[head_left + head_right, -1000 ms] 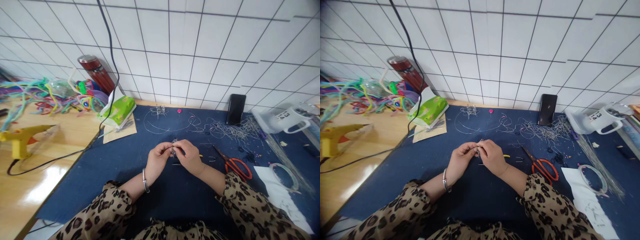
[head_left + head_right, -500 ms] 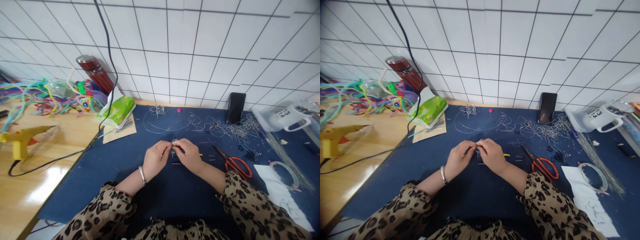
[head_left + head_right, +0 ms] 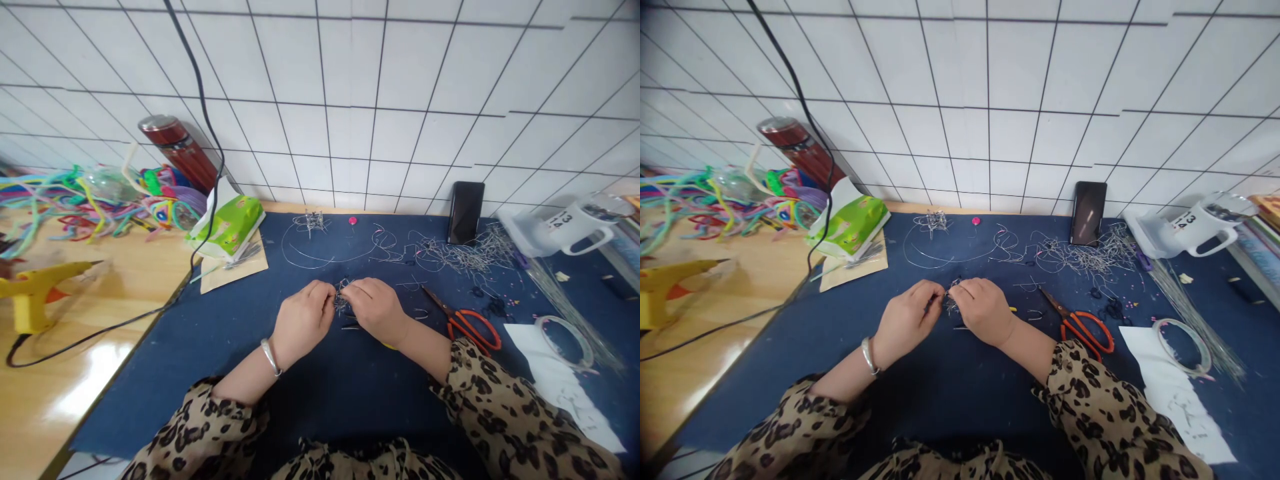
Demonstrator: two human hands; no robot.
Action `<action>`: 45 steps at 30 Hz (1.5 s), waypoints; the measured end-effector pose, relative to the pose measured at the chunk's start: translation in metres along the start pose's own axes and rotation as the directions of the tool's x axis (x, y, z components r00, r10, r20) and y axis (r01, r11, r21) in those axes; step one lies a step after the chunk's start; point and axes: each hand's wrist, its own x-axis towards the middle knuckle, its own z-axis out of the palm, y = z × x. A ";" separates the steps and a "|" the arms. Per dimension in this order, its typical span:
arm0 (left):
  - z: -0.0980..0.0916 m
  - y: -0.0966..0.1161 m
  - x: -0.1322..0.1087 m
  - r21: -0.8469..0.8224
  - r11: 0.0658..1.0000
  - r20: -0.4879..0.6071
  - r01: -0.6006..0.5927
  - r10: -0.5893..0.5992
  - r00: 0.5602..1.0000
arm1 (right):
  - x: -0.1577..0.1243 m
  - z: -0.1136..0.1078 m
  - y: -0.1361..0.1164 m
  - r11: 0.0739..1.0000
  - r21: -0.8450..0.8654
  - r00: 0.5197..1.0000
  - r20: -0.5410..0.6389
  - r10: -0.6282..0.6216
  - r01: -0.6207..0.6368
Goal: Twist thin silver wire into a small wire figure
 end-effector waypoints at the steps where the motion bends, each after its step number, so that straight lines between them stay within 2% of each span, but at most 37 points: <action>1: -0.002 0.000 0.000 0.010 1.000 0.008 -0.002 0.002 1.000 | 0.001 0.000 -0.001 1.000 0.007 1.000 0.008 0.004 -0.004; 5: -0.011 0.004 -0.002 0.004 1.000 -0.003 -0.026 0.026 1.000 | 0.005 -0.001 -0.005 0.974 0.192 0.993 0.029 0.112 -0.115; 8: -0.016 0.007 -0.003 -0.053 0.998 -0.023 -0.037 0.035 0.999 | 0.010 -0.005 -0.007 0.875 0.401 0.963 0.100 0.251 -0.270; 10: -0.018 0.006 -0.002 -0.066 0.998 -0.002 -0.026 0.026 1.000 | 0.014 -0.008 -0.008 0.791 0.480 0.925 0.162 0.345 -0.379; 13: -0.019 0.004 -0.001 -0.058 0.998 0.046 -0.008 0.010 0.999 | 0.017 -0.009 -0.006 0.621 0.574 0.843 0.310 0.438 -0.534; 16: -0.020 0.001 0.000 -0.095 0.995 0.090 0.003 0.005 0.996 | 0.018 -0.008 -0.003 0.367 0.669 0.757 0.501 0.419 -0.646; 18: -0.021 0.000 0.000 -0.131 0.991 0.134 0.016 0.001 0.991 | 0.018 -0.006 -0.002 0.226 0.708 0.730 0.569 0.378 -0.669; 20: -0.022 -0.001 0.000 -0.153 0.988 0.174 0.026 0.001 0.985 | 0.017 -0.005 -0.002 0.152 0.725 0.723 0.596 0.348 -0.671; 23: -0.023 -0.001 0.000 -0.175 0.984 0.194 0.028 0.006 0.981 | 0.018 -0.005 -0.002 0.155 0.719 0.719 0.604 0.344 -0.678; 27: -0.025 -0.002 0.001 -0.298 0.954 0.256 0.045 0.034 0.966 | 0.018 -0.009 -0.004 0.228 0.696 0.725 0.597 0.342 -0.681; 30: -0.026 -0.003 0.003 -0.357 0.930 0.316 0.084 0.036 0.948 | 0.018 -0.009 -0.006 0.343 0.668 0.750 0.562 0.351 -0.661; 33: -0.027 -0.005 0.005 -0.357 0.929 0.332 0.097 0.029 0.943 | 0.018 -0.009 -0.003 0.475 0.615 0.777 0.488 0.397 -0.629; 36: -0.032 -0.009 0.005 -0.400 0.906 0.328 0.138 0.001 0.945 | 0.019 -0.010 0.006 0.529 0.571 0.778 0.434 0.455 -0.628; 38: -0.035 -0.014 0.005 -0.511 0.833 0.352 0.215 -0.026 0.936 | 0.020 -0.010 0.012 0.525 0.566 0.771 0.422 0.478 -0.635; 41: -0.038 -0.020 0.003 -0.688 0.652 0.398 0.319 -0.029 0.917 | 0.020 -0.010 0.015 0.520 0.571 0.771 0.424 0.476 -0.635; 43: -0.038 -0.020 0.002 -0.751 0.571 0.382 0.332 -0.034 0.924 | 0.020 -0.009 0.015 0.527 0.561 0.769 0.431 0.472 -0.638; 45: -0.037 -0.018 0.002 -0.789 0.529 0.338 0.313 -0.052 0.940 | 0.019 -0.007 0.014 0.538 0.546 0.766 0.434 0.475 -0.643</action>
